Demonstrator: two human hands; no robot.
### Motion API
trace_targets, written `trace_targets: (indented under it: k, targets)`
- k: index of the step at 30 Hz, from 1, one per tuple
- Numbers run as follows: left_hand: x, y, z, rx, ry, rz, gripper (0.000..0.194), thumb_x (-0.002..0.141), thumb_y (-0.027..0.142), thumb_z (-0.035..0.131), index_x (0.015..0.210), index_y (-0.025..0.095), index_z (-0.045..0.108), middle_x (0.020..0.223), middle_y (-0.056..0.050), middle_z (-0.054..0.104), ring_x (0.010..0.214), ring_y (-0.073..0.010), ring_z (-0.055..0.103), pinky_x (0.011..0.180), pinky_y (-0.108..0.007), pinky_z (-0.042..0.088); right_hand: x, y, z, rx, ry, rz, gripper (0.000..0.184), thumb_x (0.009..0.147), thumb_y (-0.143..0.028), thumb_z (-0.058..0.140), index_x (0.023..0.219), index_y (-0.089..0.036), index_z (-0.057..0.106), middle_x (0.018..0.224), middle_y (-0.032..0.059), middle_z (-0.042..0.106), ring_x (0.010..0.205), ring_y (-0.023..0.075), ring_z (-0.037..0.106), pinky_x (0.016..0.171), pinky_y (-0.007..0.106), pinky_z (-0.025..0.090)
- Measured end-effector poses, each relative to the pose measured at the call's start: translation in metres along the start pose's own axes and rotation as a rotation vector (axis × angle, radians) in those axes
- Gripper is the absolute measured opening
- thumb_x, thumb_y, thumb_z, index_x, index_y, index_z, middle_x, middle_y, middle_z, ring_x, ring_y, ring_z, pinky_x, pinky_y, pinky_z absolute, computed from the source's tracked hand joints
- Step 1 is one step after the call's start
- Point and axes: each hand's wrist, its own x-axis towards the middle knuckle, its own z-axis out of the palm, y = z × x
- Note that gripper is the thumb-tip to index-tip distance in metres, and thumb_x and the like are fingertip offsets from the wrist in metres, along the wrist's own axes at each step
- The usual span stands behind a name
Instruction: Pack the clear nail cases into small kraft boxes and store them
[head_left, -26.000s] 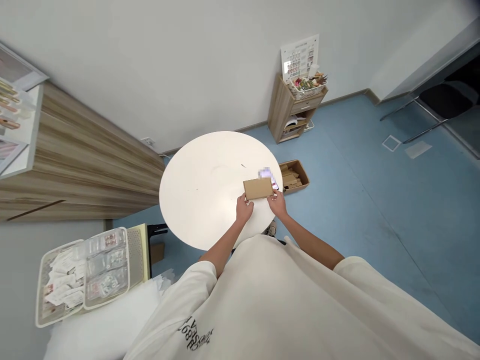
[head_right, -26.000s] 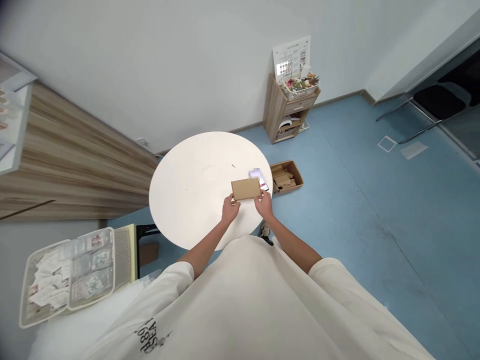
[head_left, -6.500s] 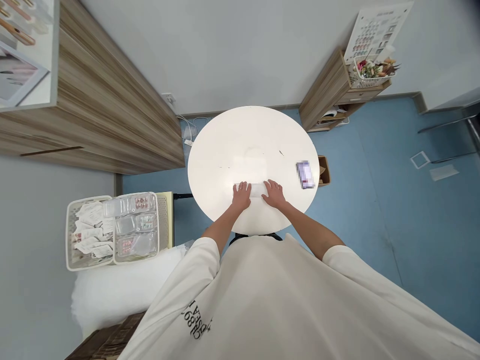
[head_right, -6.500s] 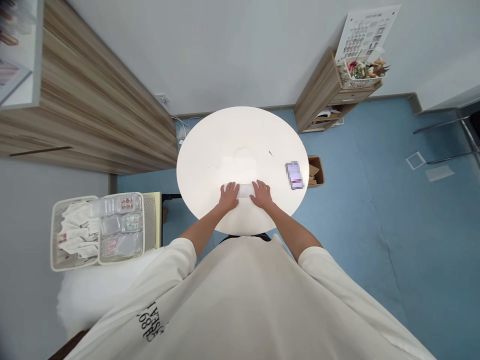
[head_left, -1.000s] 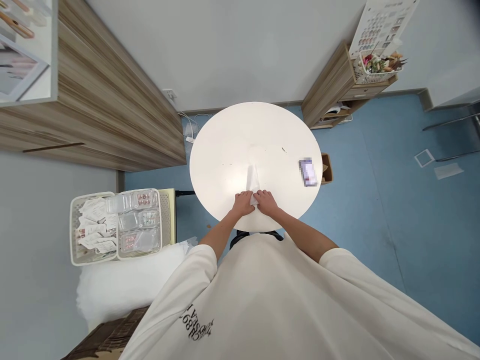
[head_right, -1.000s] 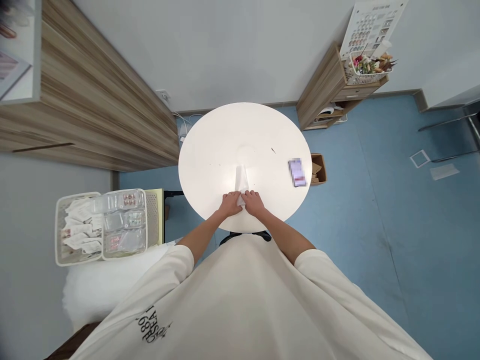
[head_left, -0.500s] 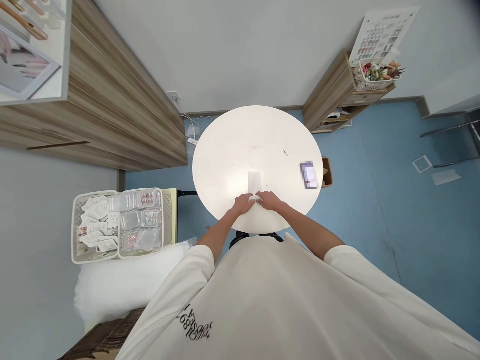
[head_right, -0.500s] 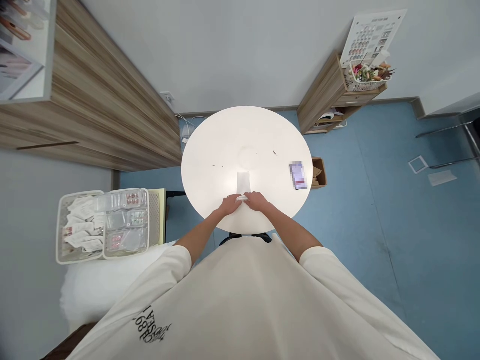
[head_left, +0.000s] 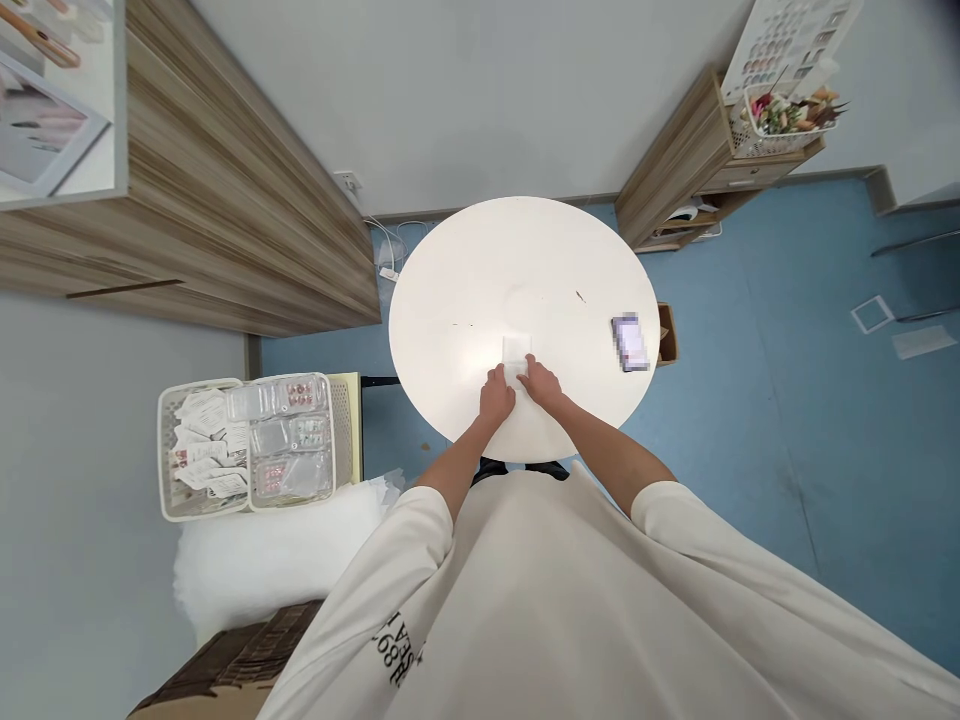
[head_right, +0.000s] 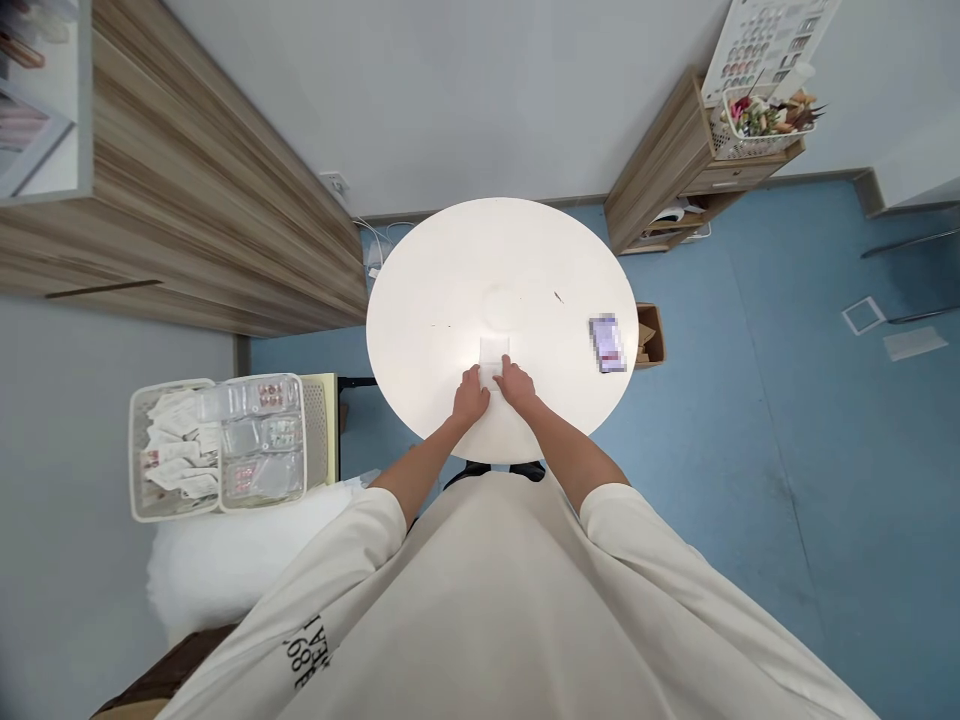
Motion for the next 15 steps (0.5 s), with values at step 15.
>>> trace_targets:
  k: [15]
  targets:
    - [0.016,-0.004,-0.002,0.316,-0.010,0.165,0.064,0.088,0.014,0.052,0.149,0.021,0.035,0.139,-0.019,0.048,0.131,-0.0365,0.042,0.105,-0.048,0.035,-0.012,0.006,0.017,-0.230,0.117,-0.193,0.064,0.087,-0.019,0.060,0.147,-0.020,0.037,0.150,0.0182,0.042,0.125,0.0351,0.044,0.098,0.047,0.041]
